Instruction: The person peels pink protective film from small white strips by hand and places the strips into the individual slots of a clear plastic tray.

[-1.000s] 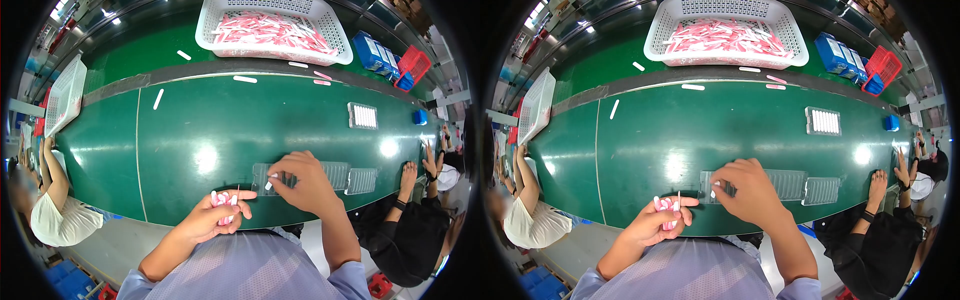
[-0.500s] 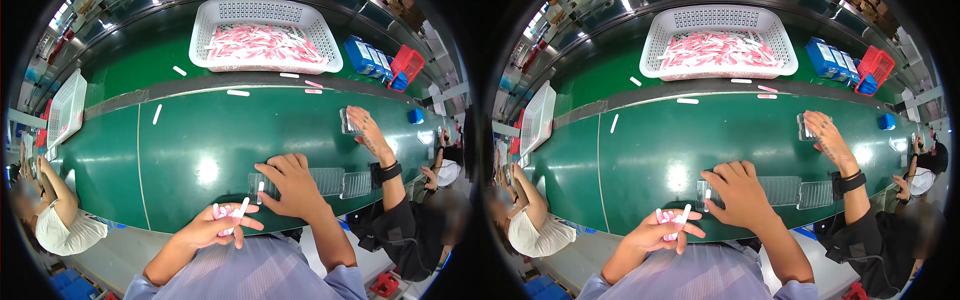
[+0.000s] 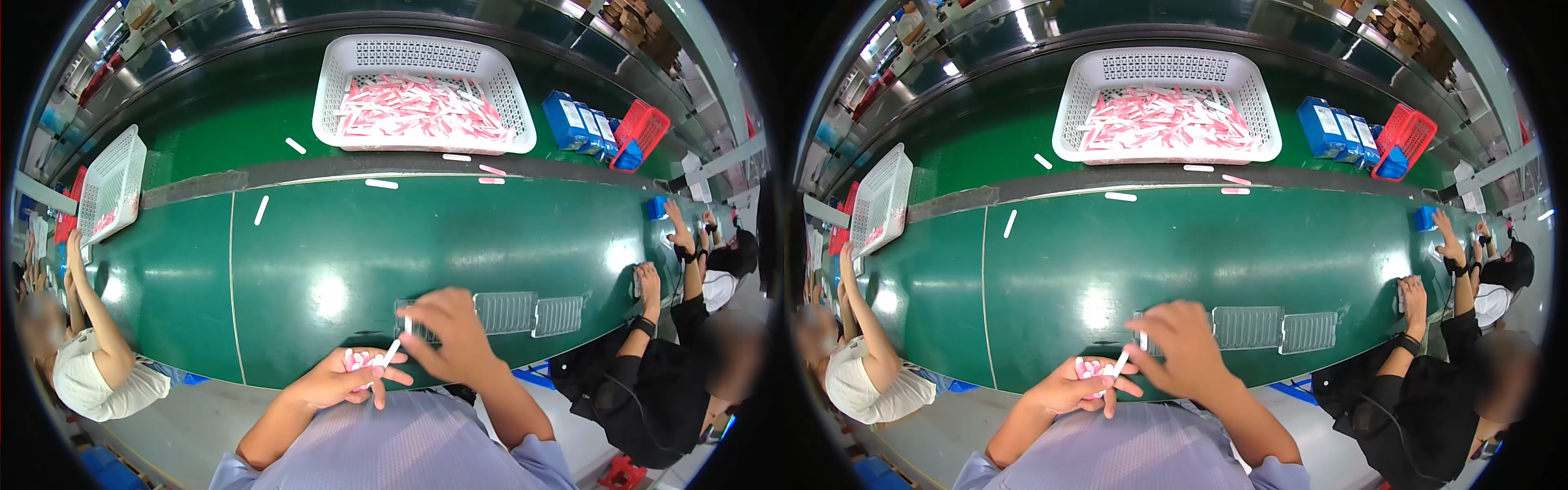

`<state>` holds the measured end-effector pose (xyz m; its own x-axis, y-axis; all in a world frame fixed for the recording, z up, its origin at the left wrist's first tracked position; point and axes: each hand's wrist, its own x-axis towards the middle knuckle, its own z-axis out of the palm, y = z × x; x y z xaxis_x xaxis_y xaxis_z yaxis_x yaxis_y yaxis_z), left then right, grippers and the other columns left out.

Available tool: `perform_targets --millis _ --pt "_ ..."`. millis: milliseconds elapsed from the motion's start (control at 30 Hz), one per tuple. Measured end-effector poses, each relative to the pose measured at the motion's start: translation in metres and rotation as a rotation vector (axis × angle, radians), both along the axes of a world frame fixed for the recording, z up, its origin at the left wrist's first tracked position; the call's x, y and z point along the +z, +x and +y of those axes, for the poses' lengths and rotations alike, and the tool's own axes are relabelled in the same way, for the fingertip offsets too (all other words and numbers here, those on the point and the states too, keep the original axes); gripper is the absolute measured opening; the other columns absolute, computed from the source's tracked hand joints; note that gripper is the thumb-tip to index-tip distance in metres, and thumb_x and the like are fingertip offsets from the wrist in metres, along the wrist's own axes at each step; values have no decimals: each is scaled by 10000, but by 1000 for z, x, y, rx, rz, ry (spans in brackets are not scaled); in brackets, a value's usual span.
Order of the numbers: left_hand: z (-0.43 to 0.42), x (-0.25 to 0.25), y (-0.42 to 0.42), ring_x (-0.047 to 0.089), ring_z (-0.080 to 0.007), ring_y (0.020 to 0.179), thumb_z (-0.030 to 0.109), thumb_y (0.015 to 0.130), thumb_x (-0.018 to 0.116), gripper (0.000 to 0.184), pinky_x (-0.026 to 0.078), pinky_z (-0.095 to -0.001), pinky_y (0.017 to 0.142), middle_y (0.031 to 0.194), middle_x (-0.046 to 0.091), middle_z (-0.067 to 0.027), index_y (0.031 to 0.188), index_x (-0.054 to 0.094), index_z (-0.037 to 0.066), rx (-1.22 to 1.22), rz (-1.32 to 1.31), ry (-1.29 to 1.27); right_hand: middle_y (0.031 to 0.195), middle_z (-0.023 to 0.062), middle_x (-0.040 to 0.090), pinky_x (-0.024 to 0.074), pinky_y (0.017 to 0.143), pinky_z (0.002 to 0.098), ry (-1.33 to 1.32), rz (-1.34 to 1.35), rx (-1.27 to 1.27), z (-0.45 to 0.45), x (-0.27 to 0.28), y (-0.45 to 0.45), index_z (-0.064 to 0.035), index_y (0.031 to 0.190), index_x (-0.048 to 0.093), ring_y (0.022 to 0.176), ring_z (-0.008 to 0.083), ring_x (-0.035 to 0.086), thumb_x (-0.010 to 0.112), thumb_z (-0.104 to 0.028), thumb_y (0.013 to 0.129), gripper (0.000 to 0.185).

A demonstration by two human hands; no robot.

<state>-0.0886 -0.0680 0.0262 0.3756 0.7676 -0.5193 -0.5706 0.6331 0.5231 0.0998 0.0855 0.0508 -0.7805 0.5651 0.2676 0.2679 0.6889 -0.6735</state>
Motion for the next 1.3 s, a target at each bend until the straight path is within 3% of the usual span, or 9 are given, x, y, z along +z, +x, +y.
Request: perform_targets --millis 133,233,333,467,667,867,1033,1233,1300 --pt "0 7 2 674 -137 689 126 1040 556 312 342 -215 472 1177 713 -209 1294 588 -52 -92 71 61 727 24 654 471 680 328 -358 -51 138 -28 -5 1 -79 967 738 644 177 617 783 -214 865 176" --pt "0 9 4 675 -133 688 110 1035 556 283 351 -214 479 1166 719 -200 1266 613 -45 -57 158 88 728 51 696 473 604 254 -796 -208 -70 -26 9 4 -51 951 738 631 106 652 765 -137 899 105" --pt "0 7 2 679 -133 691 82 1023 570 304 357 -214 484 1135 731 -184 1300 613 -37 3 199 78 788 64 741 499 626 215 -888 -70 -76 -26 -2 14 -18 960 732 741 85 696 734 -68 920 65" --pt "-3 -5 1 687 -167 742 37 1006 570 371 363 -216 489 1191 707 -197 1365 548 -53 135 137 36 747 36 732 513 657 235 -798 140 -13 -28 -7 22 -26 989 723 740 105 703 719 -82 926 84" --pt "-2 -3 -1 692 -217 857 -13 989 540 445 391 -221 517 1268 667 -218 1427 472 -56 269 -66 -8 922 107 785 552 780 272 -793 152 -104 -29 -5 23 8 1028 705 841 135 737 702 -14 930 100" --pt "-5 -9 -1 695 -191 841 92 1017 586 461 380 -202 509 1263 675 -203 1442 467 -43 217 -94 -39 954 100 783 557 789 278 -720 83 -143 -27 -5 24 -37 1029 722 860 196 757 724 -92 920 122" --pt "-8 -12 -1 702 -183 785 118 1017 613 454 340 -206 467 1222 694 -214 1424 492 -42 218 -5 -26 760 85 681 511 614 323 -103 -3 -288 -18 -16 23 -28 889 702 646 207 658 745 -89 878 75" --pt "-8 -10 1 701 -172 792 107 1010 616 439 331 -198 473 1223 695 -213 1410 516 -45 193 36 -11 780 86 650 504 645 359 -520 -265 -55 15 0 19 -51 932 694 710 245 641 770 -122 842 138" --pt "-6 -7 0 700 -170 792 100 1007 613 445 330 -197 474 1229 692 -214 1416 510 -44 189 34 -14 802 83 649 503 654 364 -371 -237 -5 24 -9 14 -57 1006 694 716 243 634 783 -128 832 208"
